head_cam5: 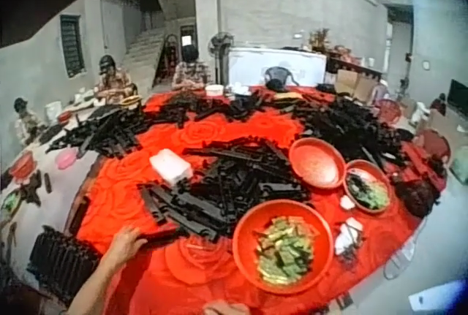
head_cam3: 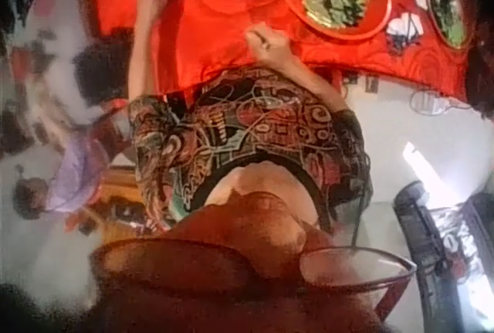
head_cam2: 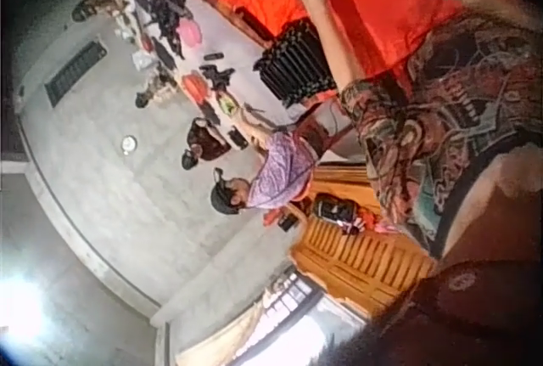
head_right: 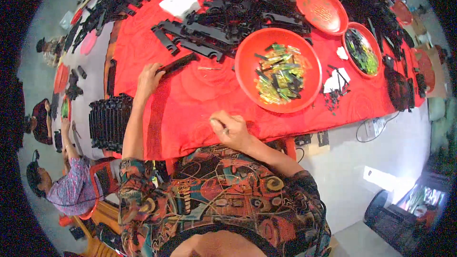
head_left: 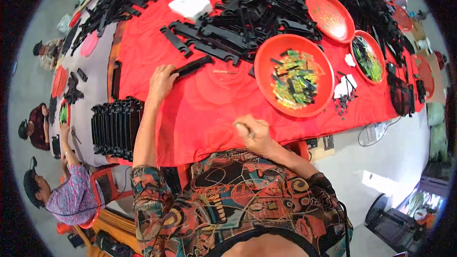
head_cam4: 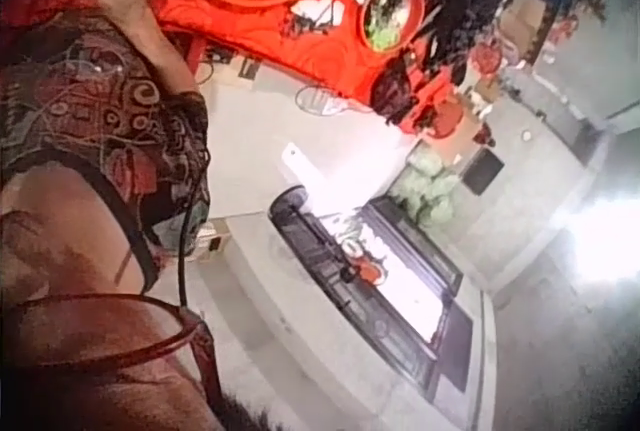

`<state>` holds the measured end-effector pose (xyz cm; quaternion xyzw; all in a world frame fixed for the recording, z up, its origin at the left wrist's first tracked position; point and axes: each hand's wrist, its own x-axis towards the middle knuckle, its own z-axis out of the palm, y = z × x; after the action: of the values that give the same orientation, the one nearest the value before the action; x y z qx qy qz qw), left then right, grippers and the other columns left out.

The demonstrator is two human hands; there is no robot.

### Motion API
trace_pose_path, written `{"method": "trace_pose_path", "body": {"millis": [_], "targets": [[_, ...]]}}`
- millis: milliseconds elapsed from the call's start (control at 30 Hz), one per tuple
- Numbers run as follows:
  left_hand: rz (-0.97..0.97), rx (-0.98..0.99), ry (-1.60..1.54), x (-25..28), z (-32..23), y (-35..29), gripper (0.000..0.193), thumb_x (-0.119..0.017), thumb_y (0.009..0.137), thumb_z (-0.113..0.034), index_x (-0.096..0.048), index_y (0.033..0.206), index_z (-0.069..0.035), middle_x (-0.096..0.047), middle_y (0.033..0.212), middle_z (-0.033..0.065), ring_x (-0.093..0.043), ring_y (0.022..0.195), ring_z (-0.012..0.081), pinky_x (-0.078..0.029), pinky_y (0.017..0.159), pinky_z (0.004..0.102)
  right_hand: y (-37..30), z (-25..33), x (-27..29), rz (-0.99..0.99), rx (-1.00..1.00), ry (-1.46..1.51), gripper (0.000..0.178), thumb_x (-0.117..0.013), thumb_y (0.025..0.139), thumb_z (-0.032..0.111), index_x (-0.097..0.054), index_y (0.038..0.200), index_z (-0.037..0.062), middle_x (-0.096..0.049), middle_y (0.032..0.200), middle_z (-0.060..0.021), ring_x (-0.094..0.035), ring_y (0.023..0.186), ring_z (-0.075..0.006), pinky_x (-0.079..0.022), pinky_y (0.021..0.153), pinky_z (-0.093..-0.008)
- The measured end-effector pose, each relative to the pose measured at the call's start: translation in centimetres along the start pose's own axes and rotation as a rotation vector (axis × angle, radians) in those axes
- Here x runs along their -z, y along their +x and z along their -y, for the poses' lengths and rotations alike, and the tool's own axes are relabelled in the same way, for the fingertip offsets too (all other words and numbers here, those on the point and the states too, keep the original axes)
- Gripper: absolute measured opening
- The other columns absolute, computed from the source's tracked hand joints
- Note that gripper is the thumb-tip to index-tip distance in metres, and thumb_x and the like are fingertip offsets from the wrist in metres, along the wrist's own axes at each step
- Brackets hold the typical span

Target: The person assembles small green components onto a black plastic housing frame by hand, taking the components from a red plastic tray.

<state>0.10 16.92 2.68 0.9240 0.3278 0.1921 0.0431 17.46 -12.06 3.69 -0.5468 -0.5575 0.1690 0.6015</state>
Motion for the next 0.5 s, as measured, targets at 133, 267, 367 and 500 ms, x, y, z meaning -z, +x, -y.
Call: {"method": "trace_pose_path", "body": {"millis": [133,267,367,500], "targets": [[0.070,0.097,-0.171,1.8,-5.2,-2.8,0.018,-0.061,0.079,-0.016,-0.061,0.093,-0.005,-0.058,0.080,0.0148,-0.055,0.079,0.0324,-0.044,0.071,0.0412,2.1,1.3,6.7,-0.262,-0.209,-0.318,0.008,-0.057,0.084,0.009,-0.058,0.088,0.0024,-0.060,0.069,-0.0120,-0.060,0.057,-0.0236,-0.046,0.052,-0.0327],[0.054,0.118,-0.399,0.6,-10.8,-5.9,0.010,-0.064,0.076,-0.011,-0.064,0.081,-0.003,-0.058,0.073,0.0140,-0.055,0.074,0.0326,-0.044,0.068,0.0421,5.0,-1.5,12.9,-0.206,-0.305,-0.510,0.014,-0.058,0.084,0.016,-0.058,0.089,0.0031,-0.061,0.075,-0.0158,-0.062,0.070,-0.0303,-0.047,0.062,-0.0367],[0.068,0.078,-0.316,-0.7,-13.9,-7.0,0.010,-0.066,0.074,-0.012,-0.064,0.077,-0.004,-0.058,0.075,0.0137,-0.055,0.075,0.0316,-0.044,0.068,0.0409,5.3,-5.2,14.5,-0.042,-0.337,-0.710,0.014,-0.056,0.081,0.015,-0.060,0.087,0.0032,-0.062,0.080,-0.0187,-0.061,0.075,-0.0366,-0.047,0.064,-0.0442],[0.076,0.072,-0.280,-2.3,-15.8,-7.6,0.015,-0.069,0.072,-0.016,-0.064,0.078,-0.004,-0.057,0.074,0.0136,-0.055,0.077,0.0318,-0.044,0.069,0.0418,7.2,-6.9,13.8,0.109,-0.193,-0.747,0.012,-0.056,0.079,0.014,-0.062,0.086,0.0053,-0.061,0.079,-0.0184,-0.060,0.075,-0.0374,-0.047,0.064,-0.0456]]}}
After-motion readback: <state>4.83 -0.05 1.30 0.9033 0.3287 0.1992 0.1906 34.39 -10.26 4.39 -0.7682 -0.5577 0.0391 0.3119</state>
